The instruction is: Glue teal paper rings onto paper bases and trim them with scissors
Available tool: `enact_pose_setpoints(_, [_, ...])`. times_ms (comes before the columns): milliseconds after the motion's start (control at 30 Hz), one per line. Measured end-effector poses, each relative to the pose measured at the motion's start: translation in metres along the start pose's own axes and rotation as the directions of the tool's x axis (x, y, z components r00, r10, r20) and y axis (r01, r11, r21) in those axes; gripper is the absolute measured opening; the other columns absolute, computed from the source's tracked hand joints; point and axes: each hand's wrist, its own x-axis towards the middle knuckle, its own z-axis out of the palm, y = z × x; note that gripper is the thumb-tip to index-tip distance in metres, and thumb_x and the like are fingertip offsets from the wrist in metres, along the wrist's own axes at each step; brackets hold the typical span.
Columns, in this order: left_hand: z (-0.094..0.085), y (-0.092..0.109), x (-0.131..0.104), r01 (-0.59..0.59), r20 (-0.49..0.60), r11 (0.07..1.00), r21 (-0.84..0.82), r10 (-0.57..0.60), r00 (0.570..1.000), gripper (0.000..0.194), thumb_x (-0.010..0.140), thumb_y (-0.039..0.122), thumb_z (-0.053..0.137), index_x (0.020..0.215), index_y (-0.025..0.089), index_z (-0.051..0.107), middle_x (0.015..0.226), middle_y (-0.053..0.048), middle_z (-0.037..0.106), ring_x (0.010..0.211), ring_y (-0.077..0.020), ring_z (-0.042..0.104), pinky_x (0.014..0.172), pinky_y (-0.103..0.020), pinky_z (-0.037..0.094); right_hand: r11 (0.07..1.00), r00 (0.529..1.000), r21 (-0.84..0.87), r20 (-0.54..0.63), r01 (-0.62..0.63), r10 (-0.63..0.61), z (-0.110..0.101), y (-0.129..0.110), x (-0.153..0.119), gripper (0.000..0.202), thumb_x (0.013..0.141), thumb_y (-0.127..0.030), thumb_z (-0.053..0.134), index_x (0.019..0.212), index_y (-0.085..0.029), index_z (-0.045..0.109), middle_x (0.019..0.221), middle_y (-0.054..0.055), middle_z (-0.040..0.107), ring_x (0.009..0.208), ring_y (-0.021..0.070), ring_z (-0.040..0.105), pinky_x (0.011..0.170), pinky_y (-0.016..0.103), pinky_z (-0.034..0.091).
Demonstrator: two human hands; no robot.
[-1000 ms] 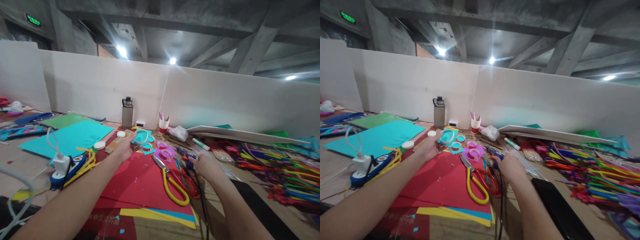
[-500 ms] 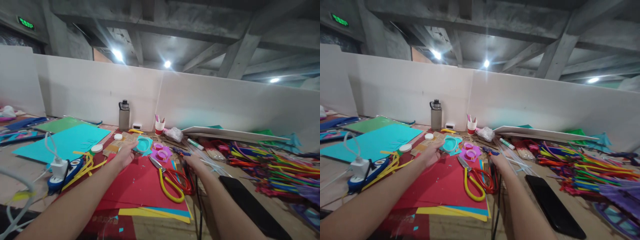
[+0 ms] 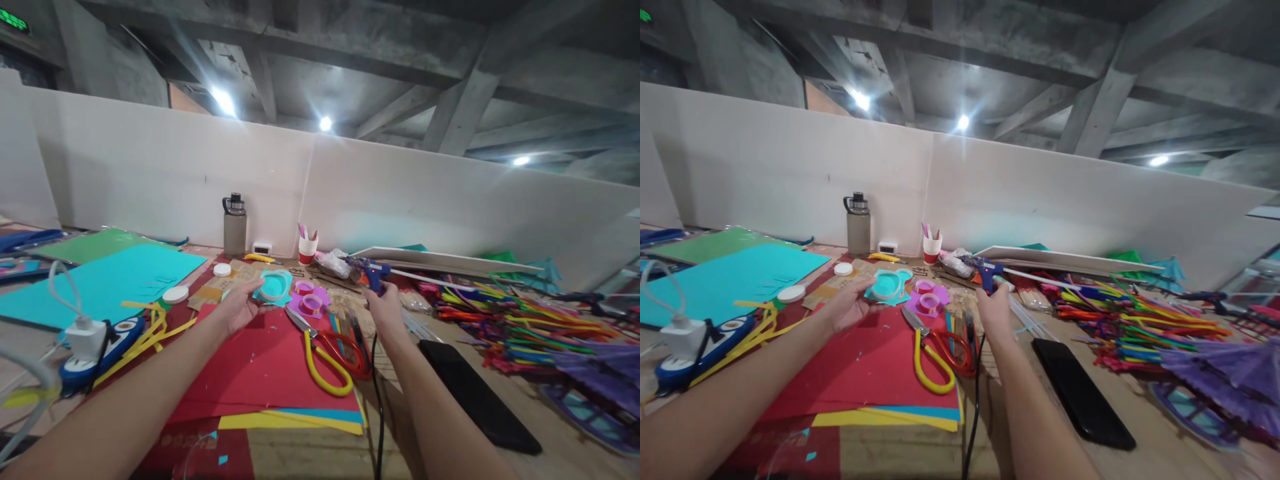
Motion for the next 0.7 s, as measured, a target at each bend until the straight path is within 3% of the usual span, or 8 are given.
enact_pose_setpoints(200, [0.001,-0.004,0.001,0.045,-0.009,0.999,-0.012,-0.045,0.999,0.014,0.082,0.018,0.053,0.092,0.010,0.058,0.074,-0.010,0.069,0.062,-0.0225,0.068,0.055,-0.041,0.058,0.943,0.972,0.313,0.229,-0.118,0.046,0.013,-0.038,-0.026,0.020,0.066,-0.035,0.059,0.077,-0.020,0.051,0.057,-0.004,0.053,0.046,0.0116,0.050,0.044,0.025,0.045])
enact_pose_setpoints(333, [0.001,-0.007,0.001,0.033,-0.001,0.999,-0.023,-0.033,0.999,0.014,0.083,0.018,0.051,0.092,0.009,0.058,0.075,-0.011,0.069,0.064,-0.0225,0.068,0.058,-0.042,0.058,0.907,0.974,0.412,0.226,-0.090,-0.006,0.015,-0.055,-0.044,0.026,0.064,-0.031,0.061,0.086,-0.022,0.051,0.063,-0.006,0.055,0.050,0.0109,0.052,0.050,0.024,0.044])
enact_pose_setpoints(400, [0.002,-0.009,0.000,0.023,0.007,1.000,-0.014,-0.023,1.000,0.014,0.083,0.017,0.050,0.090,0.009,0.059,0.078,-0.012,0.070,0.068,-0.0234,0.068,0.061,-0.044,0.058,0.901,0.971,0.431,0.234,-0.055,-0.053,0.014,-0.062,-0.056,0.029,0.065,-0.032,0.065,0.087,-0.021,0.052,0.066,-0.005,0.058,0.055,0.0120,0.056,0.056,0.024,0.045])
enact_pose_setpoints(467, [0.003,-0.013,-0.001,0.006,0.025,1.000,0.010,-0.006,1.000,0.014,0.084,0.016,0.050,0.089,0.008,0.060,0.081,-0.013,0.070,0.071,-0.0240,0.068,0.064,-0.044,0.057,0.897,0.945,0.438,0.315,-0.057,-0.093,0.014,-0.069,-0.069,0.027,0.069,-0.035,0.063,0.089,-0.020,0.053,0.065,-0.004,0.060,0.056,0.0133,0.056,0.056,0.025,0.044])
enact_pose_setpoints(600, [0.006,-0.020,-0.003,-0.030,0.028,0.999,0.034,0.029,0.999,0.015,0.085,0.020,0.051,0.088,0.009,0.061,0.080,-0.012,0.070,0.069,-0.0204,0.067,0.067,-0.039,0.057,0.930,0.889,0.355,0.387,0.099,-0.243,0.016,-0.076,-0.090,0.022,0.078,-0.037,0.057,0.091,-0.020,0.057,0.068,-0.001,0.061,0.056,0.0145,0.055,0.056,0.026,0.044])
enact_pose_setpoints(700, [0.008,-0.024,-0.005,-0.040,0.066,0.999,0.031,0.038,0.997,0.015,0.084,0.023,0.054,0.088,0.011,0.062,0.079,-0.010,0.070,0.069,-0.0195,0.067,0.070,-0.038,0.056,0.949,0.856,0.276,0.443,0.154,-0.267,0.021,-0.074,-0.097,0.023,0.081,-0.036,0.053,0.099,-0.022,0.058,0.071,0.000,0.062,0.059,0.0169,0.056,0.057,0.027,0.044])
